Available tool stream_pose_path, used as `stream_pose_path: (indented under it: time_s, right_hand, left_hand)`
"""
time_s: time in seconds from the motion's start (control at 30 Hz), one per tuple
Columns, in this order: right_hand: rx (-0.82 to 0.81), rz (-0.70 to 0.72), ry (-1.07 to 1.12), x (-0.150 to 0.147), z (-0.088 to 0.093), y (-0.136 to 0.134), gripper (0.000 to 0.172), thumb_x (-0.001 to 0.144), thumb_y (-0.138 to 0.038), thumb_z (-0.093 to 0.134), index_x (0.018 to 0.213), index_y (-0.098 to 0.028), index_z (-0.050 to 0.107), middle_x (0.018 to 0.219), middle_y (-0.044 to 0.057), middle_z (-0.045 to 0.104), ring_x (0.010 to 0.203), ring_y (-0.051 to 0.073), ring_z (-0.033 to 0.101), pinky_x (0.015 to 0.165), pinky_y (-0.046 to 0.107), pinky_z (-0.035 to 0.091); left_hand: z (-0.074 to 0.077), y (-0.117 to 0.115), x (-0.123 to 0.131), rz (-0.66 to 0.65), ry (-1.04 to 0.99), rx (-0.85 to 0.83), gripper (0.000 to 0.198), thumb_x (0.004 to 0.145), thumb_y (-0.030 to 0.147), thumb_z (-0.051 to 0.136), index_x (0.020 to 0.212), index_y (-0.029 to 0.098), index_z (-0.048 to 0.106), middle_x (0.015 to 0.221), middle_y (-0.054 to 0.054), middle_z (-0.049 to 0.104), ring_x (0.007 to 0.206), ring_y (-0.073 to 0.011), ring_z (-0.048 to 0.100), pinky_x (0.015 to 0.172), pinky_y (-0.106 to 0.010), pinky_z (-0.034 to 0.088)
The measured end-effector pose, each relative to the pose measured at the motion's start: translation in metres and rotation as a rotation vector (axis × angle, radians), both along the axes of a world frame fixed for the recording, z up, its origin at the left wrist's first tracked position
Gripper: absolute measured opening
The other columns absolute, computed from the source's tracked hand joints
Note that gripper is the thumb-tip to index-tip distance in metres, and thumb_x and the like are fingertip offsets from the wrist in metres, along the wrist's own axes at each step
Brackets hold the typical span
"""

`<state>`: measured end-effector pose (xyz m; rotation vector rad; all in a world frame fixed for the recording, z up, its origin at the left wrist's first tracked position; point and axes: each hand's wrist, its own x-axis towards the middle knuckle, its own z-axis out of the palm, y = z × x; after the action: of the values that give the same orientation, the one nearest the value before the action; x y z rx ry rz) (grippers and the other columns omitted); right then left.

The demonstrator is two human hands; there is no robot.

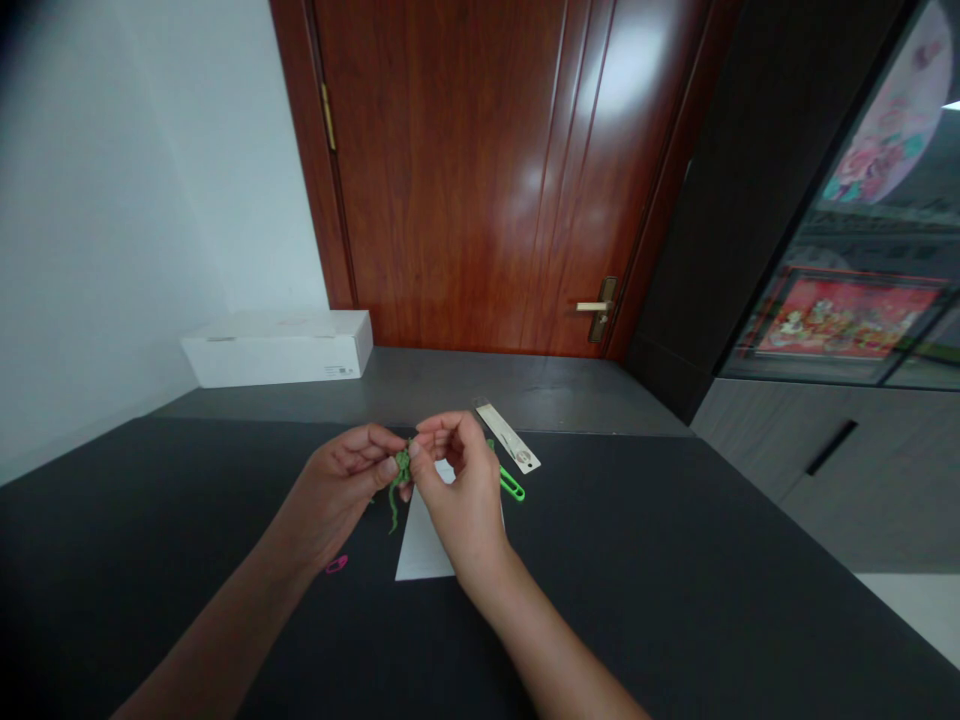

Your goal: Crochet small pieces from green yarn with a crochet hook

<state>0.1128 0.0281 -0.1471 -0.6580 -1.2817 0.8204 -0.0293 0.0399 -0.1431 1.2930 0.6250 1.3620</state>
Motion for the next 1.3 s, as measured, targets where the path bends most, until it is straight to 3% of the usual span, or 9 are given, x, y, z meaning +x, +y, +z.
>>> stream_pose_path:
  time_s: [0.37,0.5,0.6,0.7,0.9,1.3]
  right_hand:
    - [-0.084,0.082,0.078,0.001,0.002,0.000,0.023,0.082,-0.035,0.078,0.097,-0.023,0.066,0.088,0.002,0.066,0.083,0.016,0.064,0.078,0.030,0.052]
    - [-0.176,0.010,0.144,0.007,0.001,0.005,0.024,0.082,-0.041,0.074,0.095,-0.022,0.069,0.093,0.003,0.069,0.086,0.017,0.065,0.077,0.030,0.050]
    - [-0.275,0.016,0.152,0.014,-0.002,0.011,0.024,0.079,-0.042,0.075,0.088,-0.019,0.072,0.082,0.002,0.068,0.071,0.013,0.059,0.064,0.027,0.044]
    - [-0.333,0.169,0.121,0.016,-0.003,0.013,0.024,0.075,-0.039,0.078,0.088,-0.019,0.074,0.070,-0.002,0.065,0.057,0.009,0.048,0.056,0.024,0.037]
    - [-0.191,0.268,0.207,0.004,-0.001,0.005,0.026,0.069,-0.030,0.087,0.091,-0.023,0.076,0.077,-0.003,0.069,0.069,0.011,0.062,0.069,0.026,0.049]
    - [-0.103,0.315,0.319,-0.005,-0.001,0.001,0.014,0.080,-0.029,0.081,0.083,-0.022,0.069,0.069,-0.004,0.067,0.055,0.011,0.061,0.058,0.027,0.049]
  left_hand:
    - [0.005,-0.003,0.000,0.029,0.002,0.012,0.012,0.072,0.015,0.080,0.079,0.013,0.070,0.065,-0.002,0.071,0.056,-0.0146,0.064,0.057,-0.026,0.051]
    - [0.007,-0.003,-0.002,0.063,-0.021,0.021,0.014,0.071,0.014,0.081,0.081,0.014,0.071,0.066,-0.002,0.071,0.058,-0.0148,0.065,0.058,-0.026,0.050]
    - [0.008,-0.002,-0.005,0.046,-0.058,0.037,0.016,0.071,0.017,0.083,0.081,0.014,0.071,0.067,-0.002,0.071,0.059,-0.0152,0.065,0.058,-0.027,0.051]
    - [0.008,-0.001,-0.006,0.037,-0.081,0.047,0.017,0.071,0.019,0.085,0.081,0.015,0.072,0.068,-0.002,0.071,0.060,-0.0151,0.065,0.060,-0.027,0.051]
    - [0.008,-0.001,-0.003,0.026,-0.107,0.025,0.017,0.069,0.018,0.086,0.081,0.014,0.074,0.068,-0.002,0.071,0.060,-0.0136,0.064,0.060,-0.025,0.051]
    - [0.006,-0.003,0.001,-0.066,-0.109,-0.008,0.014,0.072,0.018,0.084,0.079,0.014,0.073,0.066,-0.002,0.071,0.059,-0.0140,0.065,0.060,-0.026,0.051]
